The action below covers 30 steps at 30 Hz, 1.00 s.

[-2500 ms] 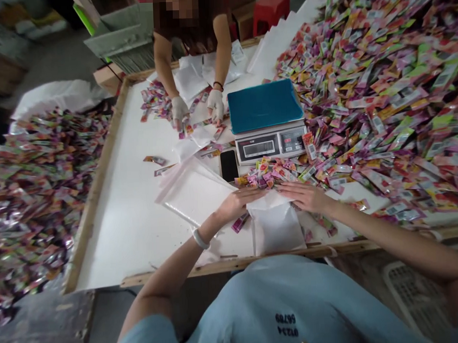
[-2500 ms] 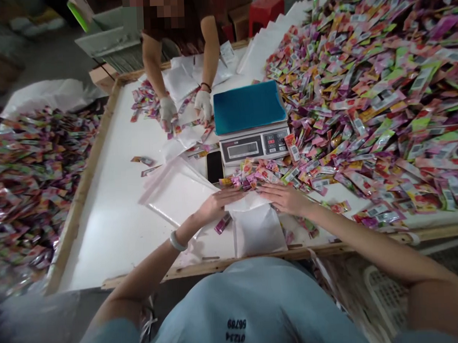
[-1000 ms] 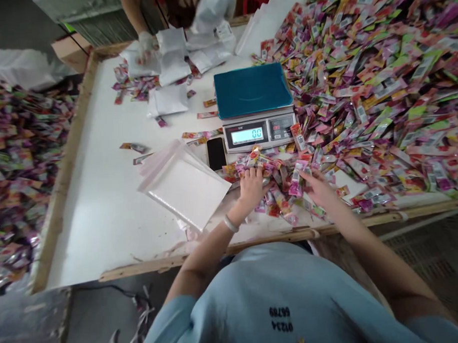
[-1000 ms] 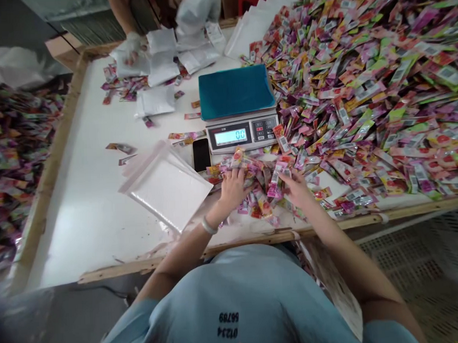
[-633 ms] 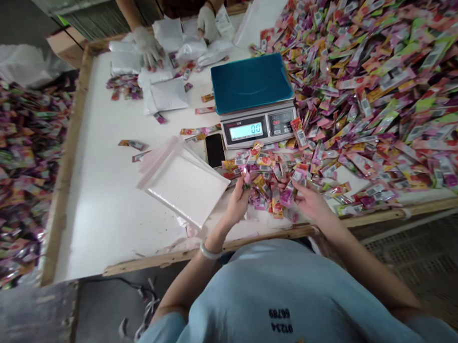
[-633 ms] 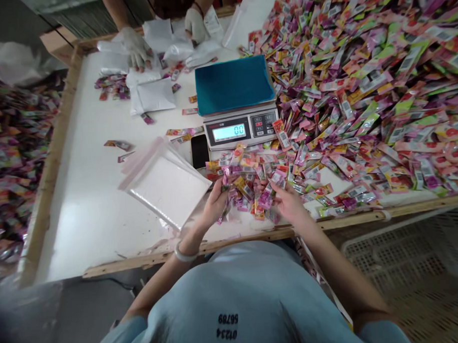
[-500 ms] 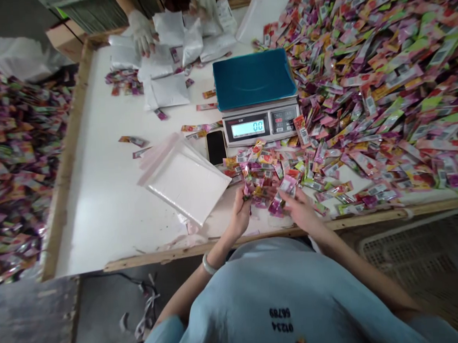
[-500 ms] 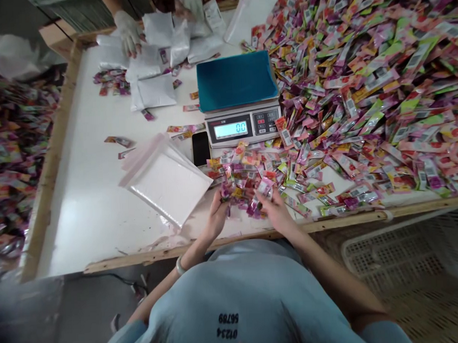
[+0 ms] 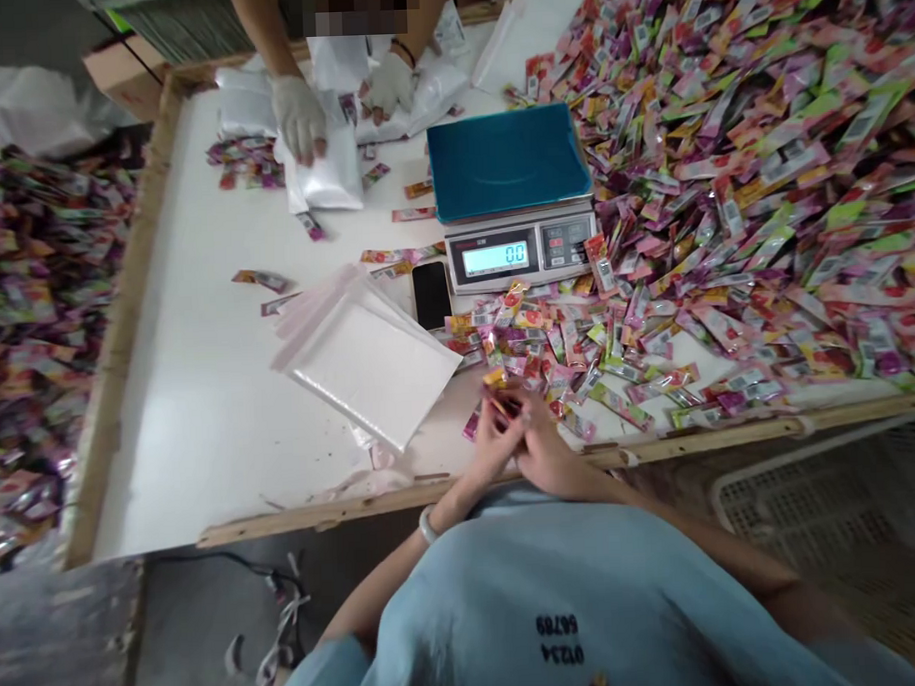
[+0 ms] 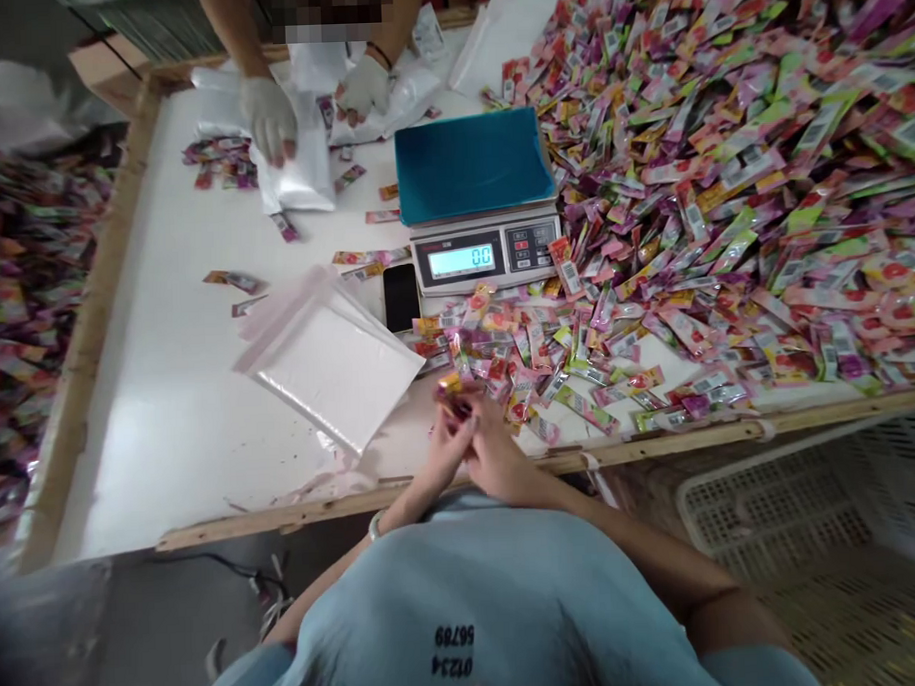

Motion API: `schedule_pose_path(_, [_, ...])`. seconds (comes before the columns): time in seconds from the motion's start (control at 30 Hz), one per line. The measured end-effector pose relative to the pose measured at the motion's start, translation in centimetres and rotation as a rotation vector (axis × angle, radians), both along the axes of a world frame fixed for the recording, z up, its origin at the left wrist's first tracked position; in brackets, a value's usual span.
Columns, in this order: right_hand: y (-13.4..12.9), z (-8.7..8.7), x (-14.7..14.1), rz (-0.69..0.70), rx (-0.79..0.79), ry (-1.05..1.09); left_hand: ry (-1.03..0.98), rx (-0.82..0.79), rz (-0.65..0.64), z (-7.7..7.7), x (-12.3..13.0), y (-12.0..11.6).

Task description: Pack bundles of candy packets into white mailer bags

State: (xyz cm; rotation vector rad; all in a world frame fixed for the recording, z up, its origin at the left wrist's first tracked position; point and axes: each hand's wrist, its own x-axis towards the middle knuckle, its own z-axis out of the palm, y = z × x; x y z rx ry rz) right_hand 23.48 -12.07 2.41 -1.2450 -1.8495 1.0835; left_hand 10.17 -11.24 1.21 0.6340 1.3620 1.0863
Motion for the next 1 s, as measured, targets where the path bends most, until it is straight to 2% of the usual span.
schedule_pose_path(0.1, [-1.2,1.5,1.7,0.269,0.024,-0.026,0.016,-0.029,0.109,0.7,-2.4,-1.6])
schedule_pose_path(0.2, [0.4,1.0,5.9,0.284,0.143,-0.240,-0.028,-0.100,0.006,1.3,-3.8,-3.0])
schedule_pose_path(0.27, [2.1,-0.1,8.7,0.310,0.232,-0.421,-0.092,-0.141,-0.105,1.6,-3.7,-3.6])
schedule_pose_path(0.33, [3.4,-1.4,10.5,0.360,0.263,-0.476,-0.142,-0.131,-0.183,1.6,-2.9,-3.9])
schedule_pose_path(0.37, [3.8,-1.9,10.9,0.341,0.261,-0.454,-0.154,-0.121,-0.212,1.5,-2.5,-3.9])
schedule_pose_path(0.43, [4.4,-2.5,10.9,0.175,0.240,-0.394,-0.154,-0.133,-0.256,1.2,-1.9,-3.7])
schedule_pose_path(0.5, [4.9,-2.8,9.9,-0.054,0.182,-0.378,-0.136,-0.173,-0.225,0.9,-1.9,-3.2])
schedule_pose_path(0.57, [5.6,-2.9,8.5,-0.169,0.081,-0.381,-0.126,-0.185,-0.151,0.8,-2.4,-2.6])
schedule_pose_path(0.63, [6.1,-2.9,7.6,-0.151,-0.030,-0.363,-0.116,-0.153,-0.108,1.1,-3.3,-1.8])
schedule_pose_path(0.73, [6.0,-2.7,8.0,-0.088,-0.182,-0.271,-0.029,-0.110,-0.175,1.7,-4.7,-0.6])
schedule_pose_path(0.8, [5.5,-2.3,9.1,-0.152,-0.292,-0.188,0.060,-0.105,-0.234,2.0,-5.1,0.1])
schedule_pose_path(0.87, [5.1,-1.7,10.0,-0.288,-0.370,-0.160,0.130,-0.097,-0.250,2.0,-5.0,0.7])
schedule_pose_path(0.93, [4.8,-1.1,10.3,-0.376,-0.370,-0.252,0.173,-0.077,-0.240,2.0,-4.5,1.2])
schedule_pose_path(1.0, [4.8,-0.8,9.7,-0.315,-0.345,-0.418,0.176,-0.066,-0.242,1.9,-3.9,1.4])
